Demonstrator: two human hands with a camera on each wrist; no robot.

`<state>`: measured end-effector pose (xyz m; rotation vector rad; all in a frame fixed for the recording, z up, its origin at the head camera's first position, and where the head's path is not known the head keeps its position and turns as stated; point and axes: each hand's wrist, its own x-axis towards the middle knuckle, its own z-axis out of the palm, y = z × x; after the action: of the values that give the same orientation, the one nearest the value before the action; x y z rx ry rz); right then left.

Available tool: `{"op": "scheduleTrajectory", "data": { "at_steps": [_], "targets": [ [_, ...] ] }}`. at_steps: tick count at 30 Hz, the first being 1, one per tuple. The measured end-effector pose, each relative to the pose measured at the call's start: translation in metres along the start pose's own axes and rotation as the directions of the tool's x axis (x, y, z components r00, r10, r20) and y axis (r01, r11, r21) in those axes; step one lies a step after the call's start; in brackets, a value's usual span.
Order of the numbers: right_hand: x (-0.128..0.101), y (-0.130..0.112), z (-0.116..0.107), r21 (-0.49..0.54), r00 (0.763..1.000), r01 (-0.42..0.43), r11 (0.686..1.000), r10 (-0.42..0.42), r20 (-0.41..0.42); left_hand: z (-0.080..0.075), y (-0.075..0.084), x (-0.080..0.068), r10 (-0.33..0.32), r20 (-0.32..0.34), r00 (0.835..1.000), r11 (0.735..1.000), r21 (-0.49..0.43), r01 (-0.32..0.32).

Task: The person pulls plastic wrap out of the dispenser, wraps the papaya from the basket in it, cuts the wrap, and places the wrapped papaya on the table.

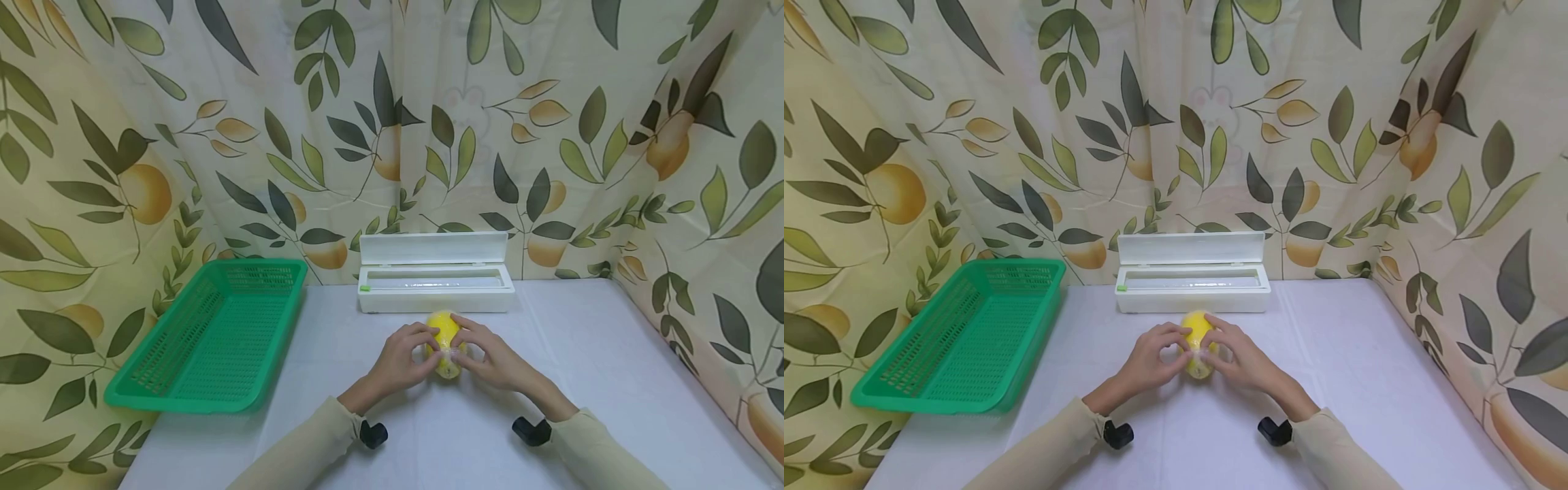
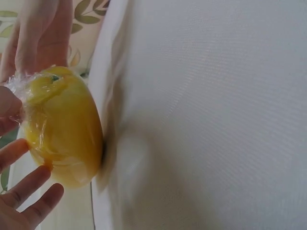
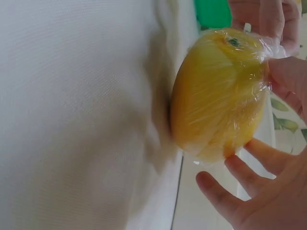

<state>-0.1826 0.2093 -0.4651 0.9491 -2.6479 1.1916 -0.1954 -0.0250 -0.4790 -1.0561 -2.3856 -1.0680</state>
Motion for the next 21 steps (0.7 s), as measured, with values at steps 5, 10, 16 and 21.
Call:
{"op": "scheduleTrajectory", "data": {
  "at_steps": [5, 10, 16, 21],
  "targets": [
    [0.004, 0.000, 0.001, -0.017, 0.999, -0.031, 0.999, 0.031, -0.014, 0.000, -0.002, 0.002, -0.018, -0.002, 1.000, 0.999, -0.044, 0.017],
    [0.005, -0.001, -0.001, -0.027, 0.999, -0.036, 0.999, 0.035, -0.020, 0.001, -0.003, 0.006, -0.070, -0.001, 0.998, 0.993, -0.094, 0.070],
    [0.003, 0.001, -0.002, -0.002, 0.999, -0.014, 1.000, 0.014, -0.030, 0.003, -0.007, 0.009, -0.130, 0.011, 0.991, 0.974, -0.187, 0.130],
    [0.003, 0.005, 0.001, -0.004, 0.996, -0.024, 1.000, 0.024, -0.082, 0.004, -0.011, 0.011, -0.202, 0.048, 0.978, 0.950, -0.232, 0.207]
  ]
}}
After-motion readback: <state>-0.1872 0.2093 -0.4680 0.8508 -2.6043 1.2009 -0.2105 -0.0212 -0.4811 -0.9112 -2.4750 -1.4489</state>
